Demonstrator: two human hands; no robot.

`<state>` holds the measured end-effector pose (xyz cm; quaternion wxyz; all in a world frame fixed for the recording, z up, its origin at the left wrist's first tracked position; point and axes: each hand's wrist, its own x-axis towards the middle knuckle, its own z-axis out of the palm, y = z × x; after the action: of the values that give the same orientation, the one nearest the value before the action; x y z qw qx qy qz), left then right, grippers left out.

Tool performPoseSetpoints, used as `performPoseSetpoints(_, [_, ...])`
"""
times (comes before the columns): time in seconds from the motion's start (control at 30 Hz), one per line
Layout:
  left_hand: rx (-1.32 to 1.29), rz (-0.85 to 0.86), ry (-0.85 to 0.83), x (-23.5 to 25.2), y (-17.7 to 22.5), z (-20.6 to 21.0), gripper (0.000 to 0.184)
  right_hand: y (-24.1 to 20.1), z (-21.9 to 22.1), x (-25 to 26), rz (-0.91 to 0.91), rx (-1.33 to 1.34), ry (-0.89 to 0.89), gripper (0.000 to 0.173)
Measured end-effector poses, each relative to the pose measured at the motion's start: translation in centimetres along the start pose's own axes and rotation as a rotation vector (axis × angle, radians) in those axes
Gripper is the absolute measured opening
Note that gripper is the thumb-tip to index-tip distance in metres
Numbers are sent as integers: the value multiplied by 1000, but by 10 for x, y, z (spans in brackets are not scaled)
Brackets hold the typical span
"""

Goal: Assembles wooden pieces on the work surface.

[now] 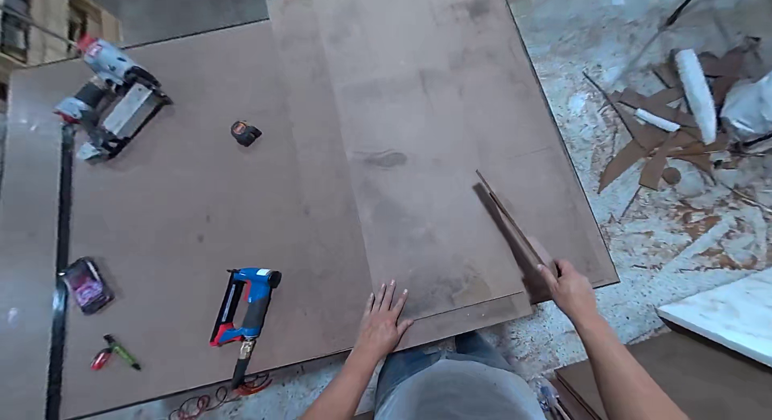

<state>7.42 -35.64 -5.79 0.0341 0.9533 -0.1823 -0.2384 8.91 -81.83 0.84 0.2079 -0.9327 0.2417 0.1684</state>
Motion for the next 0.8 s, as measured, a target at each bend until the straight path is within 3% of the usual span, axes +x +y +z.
performPoseSetpoints(0.13, [-36, -96, -65, 42, 0, -33, 73, 37, -19, 80, -86, -36, 5, 63])
performPoseSetpoints(0.27, [-47, -193, -118, 77, -3, -60, 75, 58, -45, 125, -222, -63, 151, 58])
performPoseSetpoints(0.4, [-193, -318, -102, 79, 5, -74, 70, 38, -49, 106, -610, -86, 101, 45])
performPoseSetpoints(0.5, [-415, -487, 119, 55, 26, -77, 73, 11, -5, 76, -808, -179, -79, 42])
performPoseSetpoints(0.57, [-427, -526, 152, 33, 37, -61, 79, -2, 34, 61, -880, -200, -138, 42])
performPoseSetpoints(0.67, [-343, -603, 95, 4, 44, -28, 79, -18, 67, 42, -853, -102, -57, 50])
performPoseSetpoints(0.8, [-326, -719, 107, -8, 40, -6, 75, -8, 66, 32, -435, 5, 61, 87])
